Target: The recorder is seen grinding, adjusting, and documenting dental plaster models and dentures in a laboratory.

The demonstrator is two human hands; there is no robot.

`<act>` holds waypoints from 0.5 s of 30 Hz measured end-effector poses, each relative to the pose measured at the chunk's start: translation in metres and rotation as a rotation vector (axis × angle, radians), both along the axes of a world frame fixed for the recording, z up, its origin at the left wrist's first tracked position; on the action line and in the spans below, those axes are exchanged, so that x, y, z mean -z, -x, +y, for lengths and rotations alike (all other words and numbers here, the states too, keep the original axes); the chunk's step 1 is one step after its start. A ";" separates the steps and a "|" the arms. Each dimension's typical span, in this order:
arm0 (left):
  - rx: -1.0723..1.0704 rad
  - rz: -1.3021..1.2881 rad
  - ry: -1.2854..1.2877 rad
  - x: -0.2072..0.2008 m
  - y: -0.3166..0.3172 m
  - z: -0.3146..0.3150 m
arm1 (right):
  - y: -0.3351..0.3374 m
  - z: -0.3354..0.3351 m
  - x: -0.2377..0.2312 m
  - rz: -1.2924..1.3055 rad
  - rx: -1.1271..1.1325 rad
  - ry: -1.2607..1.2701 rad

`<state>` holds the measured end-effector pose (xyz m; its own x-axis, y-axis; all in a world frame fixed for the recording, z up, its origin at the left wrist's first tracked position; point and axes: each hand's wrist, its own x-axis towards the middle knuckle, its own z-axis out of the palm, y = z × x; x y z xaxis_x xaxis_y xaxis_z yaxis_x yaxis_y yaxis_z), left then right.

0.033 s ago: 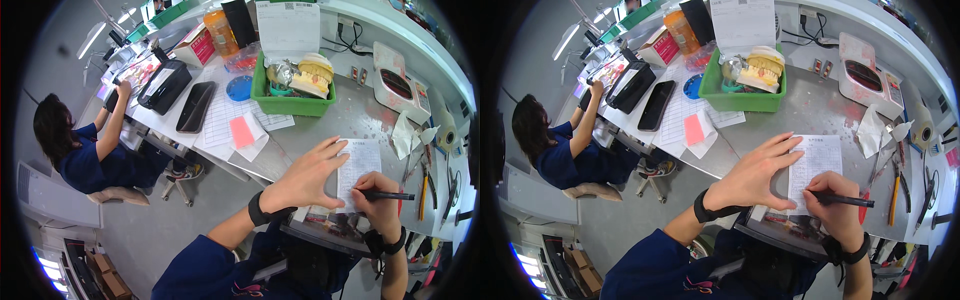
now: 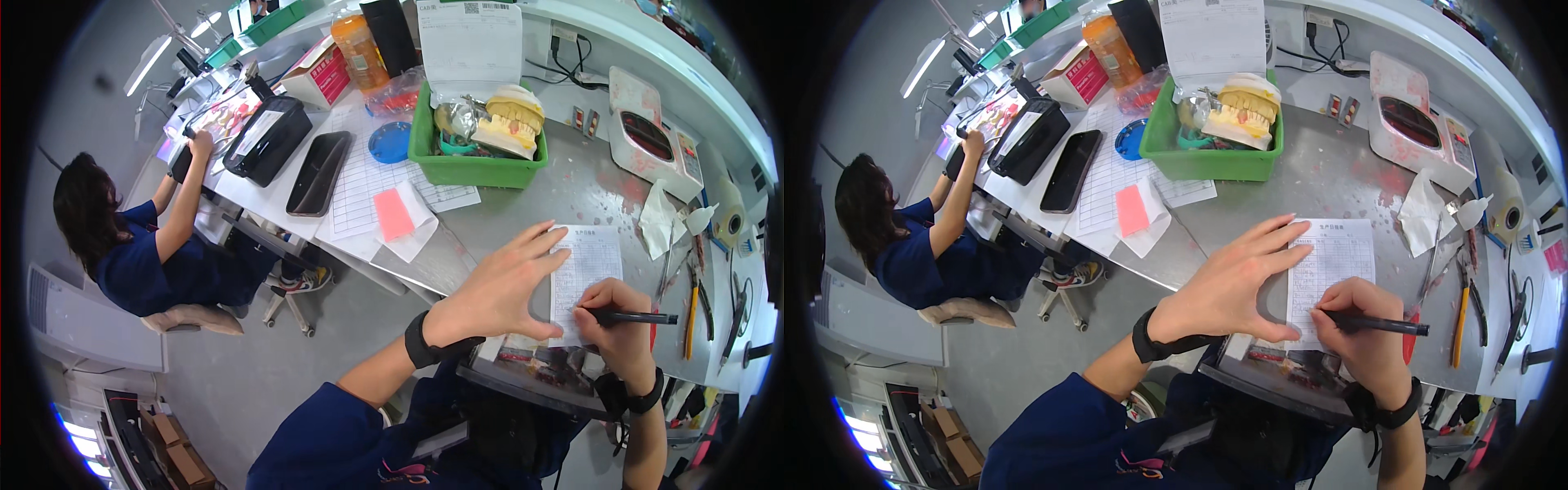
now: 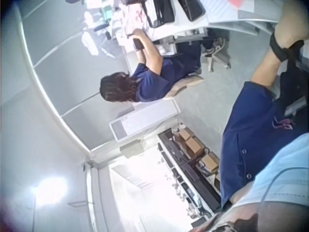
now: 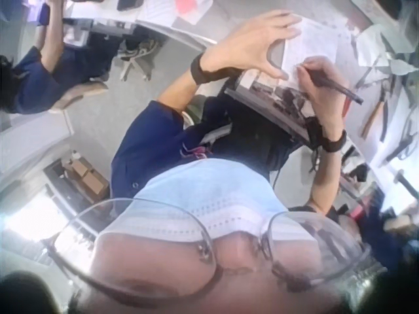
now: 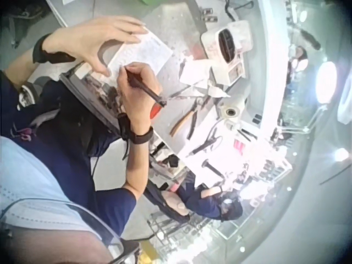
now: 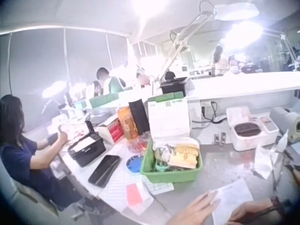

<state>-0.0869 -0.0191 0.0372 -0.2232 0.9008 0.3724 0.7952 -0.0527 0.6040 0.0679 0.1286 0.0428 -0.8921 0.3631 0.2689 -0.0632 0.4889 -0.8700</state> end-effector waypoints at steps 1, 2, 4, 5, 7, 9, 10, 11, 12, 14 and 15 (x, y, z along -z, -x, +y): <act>-0.003 0.000 -0.002 0.000 -0.001 0.000 | -0.001 0.001 0.000 -0.018 -0.010 0.030; -0.006 0.001 -0.004 -0.001 -0.002 -0.001 | -0.003 0.001 -0.003 -0.022 -0.007 0.031; 0.004 -0.008 -0.005 0.002 -0.002 0.001 | -0.005 0.001 -0.006 -0.037 -0.040 -0.041; 0.009 -0.008 -0.009 0.003 -0.001 0.003 | -0.003 0.003 -0.005 -0.049 -0.030 -0.035; 0.018 0.035 -0.031 0.006 0.001 0.005 | -0.007 0.003 -0.003 -0.042 -0.005 0.048; -0.016 0.124 -0.073 0.003 0.004 0.001 | -0.001 0.004 -0.005 -0.016 -0.055 0.022; -0.033 0.140 -0.084 0.005 0.006 0.000 | 0.002 0.002 -0.003 0.013 -0.060 0.042; -0.036 0.116 -0.074 0.005 0.006 0.000 | 0.003 0.001 -0.001 0.028 -0.052 0.032; -0.048 0.114 -0.069 0.005 0.007 0.002 | 0.002 0.004 0.002 0.003 -0.042 0.063; -0.035 0.085 -0.037 0.006 0.004 0.006 | 0.000 0.009 0.004 -0.061 0.011 0.096; -0.052 0.102 -0.025 0.005 0.004 0.006 | 0.001 0.010 0.006 -0.005 -0.022 0.051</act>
